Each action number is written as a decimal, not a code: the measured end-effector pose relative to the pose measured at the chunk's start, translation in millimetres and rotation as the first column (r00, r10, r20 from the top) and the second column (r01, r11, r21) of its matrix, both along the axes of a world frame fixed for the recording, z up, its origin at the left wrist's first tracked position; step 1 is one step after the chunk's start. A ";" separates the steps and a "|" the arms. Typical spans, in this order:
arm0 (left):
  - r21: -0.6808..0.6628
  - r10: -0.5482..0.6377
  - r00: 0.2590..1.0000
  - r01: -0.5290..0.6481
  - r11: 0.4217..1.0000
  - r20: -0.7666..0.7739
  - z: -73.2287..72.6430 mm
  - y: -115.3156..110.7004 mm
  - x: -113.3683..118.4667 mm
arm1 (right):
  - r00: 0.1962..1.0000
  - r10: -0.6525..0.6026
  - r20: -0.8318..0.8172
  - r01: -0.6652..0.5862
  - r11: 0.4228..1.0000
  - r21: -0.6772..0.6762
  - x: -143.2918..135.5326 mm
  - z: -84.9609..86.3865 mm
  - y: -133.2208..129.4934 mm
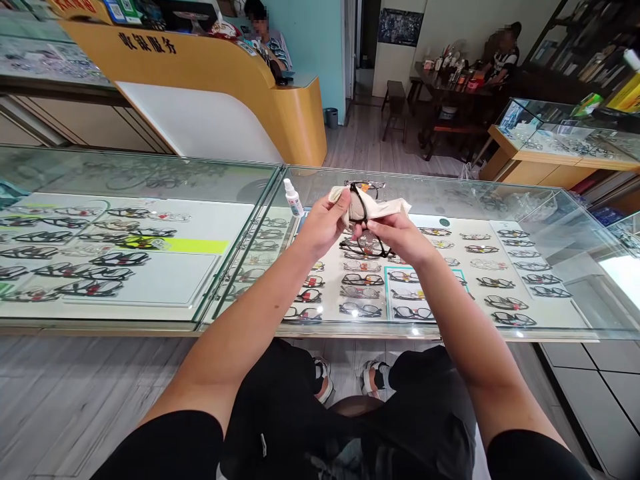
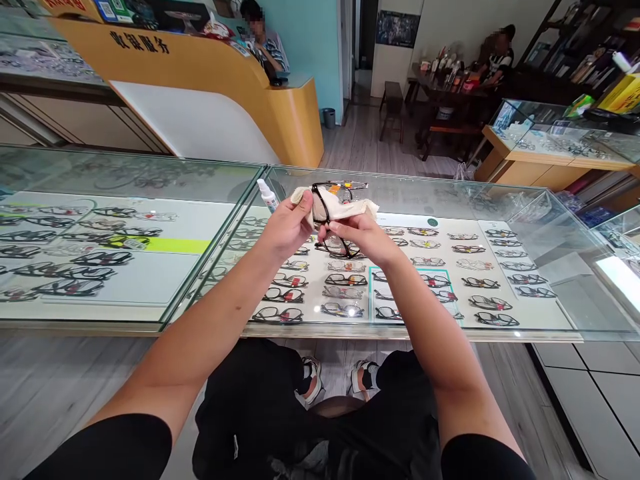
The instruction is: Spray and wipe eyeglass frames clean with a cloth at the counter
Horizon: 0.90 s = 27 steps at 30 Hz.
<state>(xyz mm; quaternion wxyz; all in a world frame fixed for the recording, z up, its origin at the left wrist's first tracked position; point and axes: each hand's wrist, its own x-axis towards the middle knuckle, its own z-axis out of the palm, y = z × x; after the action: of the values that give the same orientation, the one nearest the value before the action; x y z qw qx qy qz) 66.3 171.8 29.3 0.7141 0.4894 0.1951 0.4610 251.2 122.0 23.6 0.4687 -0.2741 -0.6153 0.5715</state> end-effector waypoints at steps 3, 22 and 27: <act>0.029 -0.057 0.998 0.057 0.998 0.010 4.7 0.3 -3.5 | 0.996 -0.061 -0.062 0.056 0.995 -0.078 2.1 4.7 -0.7; 0.076 -0.079 0.997 0.080 0.994 -0.017 6.6 0.4 -5.4 | 0.994 -0.031 -0.103 0.017 0.991 -0.134 3.1 4.5 0.0; 0.096 -0.036 0.997 0.042 0.995 -0.061 -0.9 0.5 -4.6 | 1.000 -0.010 0.016 0.012 0.996 -0.087 1.5 -3.0 1.7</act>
<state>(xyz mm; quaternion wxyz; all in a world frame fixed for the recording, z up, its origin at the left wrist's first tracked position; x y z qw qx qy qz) 61.6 172.4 28.5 0.6923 0.5406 0.1842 0.4410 252.7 123.7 20.6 0.4547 -0.3021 -0.5920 0.5929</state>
